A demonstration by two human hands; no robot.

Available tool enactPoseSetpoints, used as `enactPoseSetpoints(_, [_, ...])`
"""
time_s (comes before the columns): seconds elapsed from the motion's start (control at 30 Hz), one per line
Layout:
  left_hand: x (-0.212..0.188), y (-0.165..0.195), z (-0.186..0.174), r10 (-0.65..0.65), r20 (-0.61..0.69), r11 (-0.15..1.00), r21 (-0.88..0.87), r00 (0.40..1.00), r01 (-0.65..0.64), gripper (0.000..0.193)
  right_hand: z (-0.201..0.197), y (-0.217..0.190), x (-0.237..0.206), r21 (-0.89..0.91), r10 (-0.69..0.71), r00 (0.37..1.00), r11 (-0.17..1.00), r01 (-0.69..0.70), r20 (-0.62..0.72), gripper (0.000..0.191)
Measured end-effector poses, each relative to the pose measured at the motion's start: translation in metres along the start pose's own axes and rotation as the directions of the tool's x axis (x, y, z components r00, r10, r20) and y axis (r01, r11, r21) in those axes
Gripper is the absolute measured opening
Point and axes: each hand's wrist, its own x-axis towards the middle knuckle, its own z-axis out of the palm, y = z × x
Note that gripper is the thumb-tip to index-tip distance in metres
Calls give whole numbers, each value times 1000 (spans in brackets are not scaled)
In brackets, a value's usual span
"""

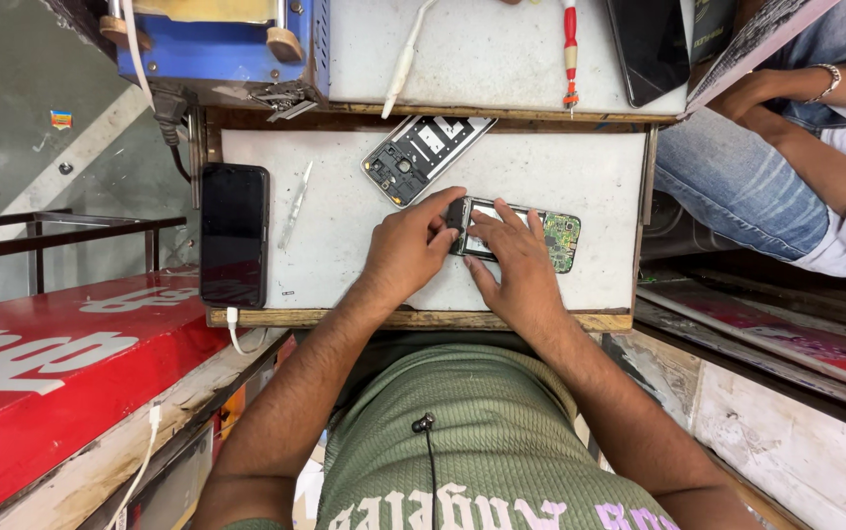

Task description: The person cleans a disassembled phone motherboard with a brush, seats the board into the phone frame, connects the battery, and aligns and presses the screen assembly onto the body, pressing along the edges to close the phone.

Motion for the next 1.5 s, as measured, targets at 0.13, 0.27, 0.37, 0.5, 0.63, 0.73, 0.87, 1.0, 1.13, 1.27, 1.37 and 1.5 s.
enactPoseSetpoints(0.13, [5, 6, -2, 28, 20, 991, 127, 999, -31, 55, 2, 0, 0, -9, 38, 999, 999, -37, 20, 37])
enactPoseSetpoints(0.27, [5, 10, -3, 0, 67, 987, 162, 998, -11, 55, -1, 1, -3, 66, 39, 999, 997, -40, 14, 39])
enactPoseSetpoints(0.37, [5, 13, -3, 15, 72, 983, 179, 997, -27, 54, -2, 2, -3, 80, 51, 999, 995, -52, 16, 37])
enactPoseSetpoints(0.5, [6, 15, -3, 59, 67, 968, 241, 996, -73, 53, 0, 1, -3, 74, 43, 999, 996, -43, -3, 34])
enactPoseSetpoints(0.63, [5, 15, -2, 28, 87, 956, 287, 996, -52, 53, 1, 1, -4, 80, 48, 999, 996, -47, -14, 33])
enactPoseSetpoints(0.73, [4, 12, 0, 79, 39, 956, 280, 996, -87, 52, -2, 1, -3, 56, 26, 1000, 998, -26, -2, 33])
enactPoseSetpoints(0.87, [3, 8, 3, 97, -23, 978, 187, 995, -91, 50, -6, 2, -3, 67, -5, 1000, 998, 2, 30, 42])
enactPoseSetpoints(1.0, [8, 8, 2, -3, -22, 998, 67, 1000, 4, 46, -5, 3, -3, 39, -5, 999, 999, 3, 41, 41])
enactPoseSetpoints(1.13, [13, 10, -1, -85, 27, 995, 54, 996, 84, 41, -1, 5, -4, 30, -5, 1000, 1000, 4, 26, 34])
enactPoseSetpoints(1.27, [14, 11, -2, -121, 60, 991, 64, 991, 117, 41, 0, 7, -5, 14, -8, 999, 1000, 8, 34, 31])
enactPoseSetpoints(1.37, [14, 11, -2, -108, 55, 992, 70, 993, 104, 40, 0, 7, -5, 14, -25, 999, 1000, 25, 34, 33])
enactPoseSetpoints(1.5, [14, 9, -2, -102, 61, 994, 48, 993, 99, 43, 4, 8, -7, -9, -25, 1000, 1000, 25, 14, 30])
